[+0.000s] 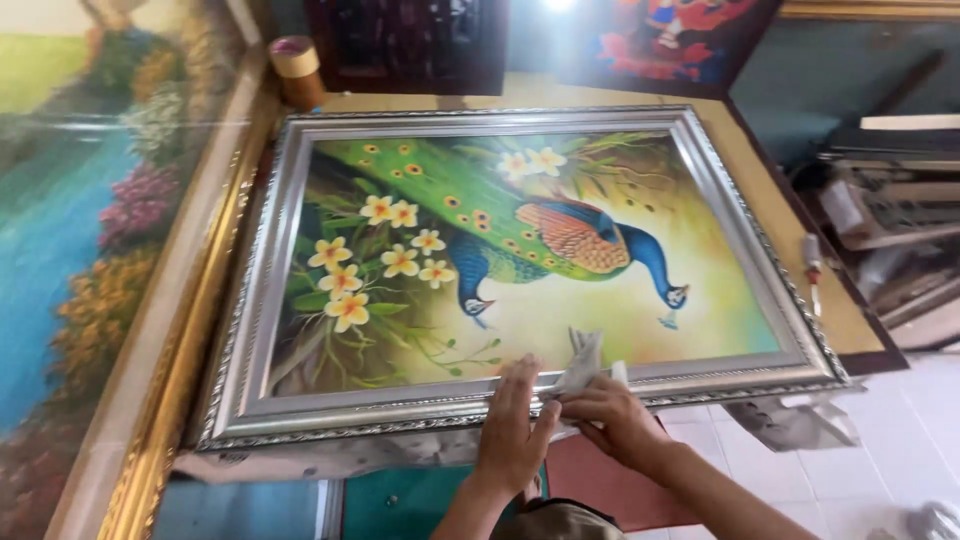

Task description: The person cleans a framed peacock painting by wiping the glass front and the wooden back with a cloth.

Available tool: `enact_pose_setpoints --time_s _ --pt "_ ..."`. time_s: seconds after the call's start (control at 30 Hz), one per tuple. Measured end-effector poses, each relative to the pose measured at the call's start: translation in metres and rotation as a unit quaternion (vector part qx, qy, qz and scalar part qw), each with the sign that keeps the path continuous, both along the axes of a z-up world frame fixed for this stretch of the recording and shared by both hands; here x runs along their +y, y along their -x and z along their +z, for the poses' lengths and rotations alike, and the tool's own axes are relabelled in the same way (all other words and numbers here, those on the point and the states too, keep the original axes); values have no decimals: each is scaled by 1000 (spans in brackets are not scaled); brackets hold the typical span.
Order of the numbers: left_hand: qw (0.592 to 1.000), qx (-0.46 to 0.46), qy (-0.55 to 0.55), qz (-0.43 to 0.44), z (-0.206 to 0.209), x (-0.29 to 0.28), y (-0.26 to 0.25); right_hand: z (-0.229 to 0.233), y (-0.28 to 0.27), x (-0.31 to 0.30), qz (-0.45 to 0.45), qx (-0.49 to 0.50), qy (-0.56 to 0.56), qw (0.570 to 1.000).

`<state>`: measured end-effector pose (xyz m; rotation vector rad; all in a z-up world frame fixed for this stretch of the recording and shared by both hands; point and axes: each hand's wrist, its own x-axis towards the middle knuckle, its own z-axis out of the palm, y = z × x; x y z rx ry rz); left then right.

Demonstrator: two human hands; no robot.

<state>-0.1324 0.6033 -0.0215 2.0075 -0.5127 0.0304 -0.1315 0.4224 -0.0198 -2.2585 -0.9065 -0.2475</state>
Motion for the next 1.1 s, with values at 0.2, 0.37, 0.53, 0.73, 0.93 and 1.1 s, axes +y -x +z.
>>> enact_pose_setpoints --time_s 0.2,0.37,0.53,0.73,0.93,1.1 --pt "995 14 -12 100 -3 -36 5 -27 23 -77 -162 -27 35 986" --pt "985 49 43 159 1 -73 1 -43 15 -19 -114 33 107 987" --pt "979 -60 -25 195 7 -120 2 -66 9 -25 -138 48 166 975" --pt "981 -61 31 181 2 -187 15 -38 25 -171 -121 -85 58 987" --pt "995 -37 42 79 5 -257 35 -30 34 -302 -116 -93 75 986" --pt "998 54 21 9 17 -277 38 -25 27 -358 -70 28 72 995"
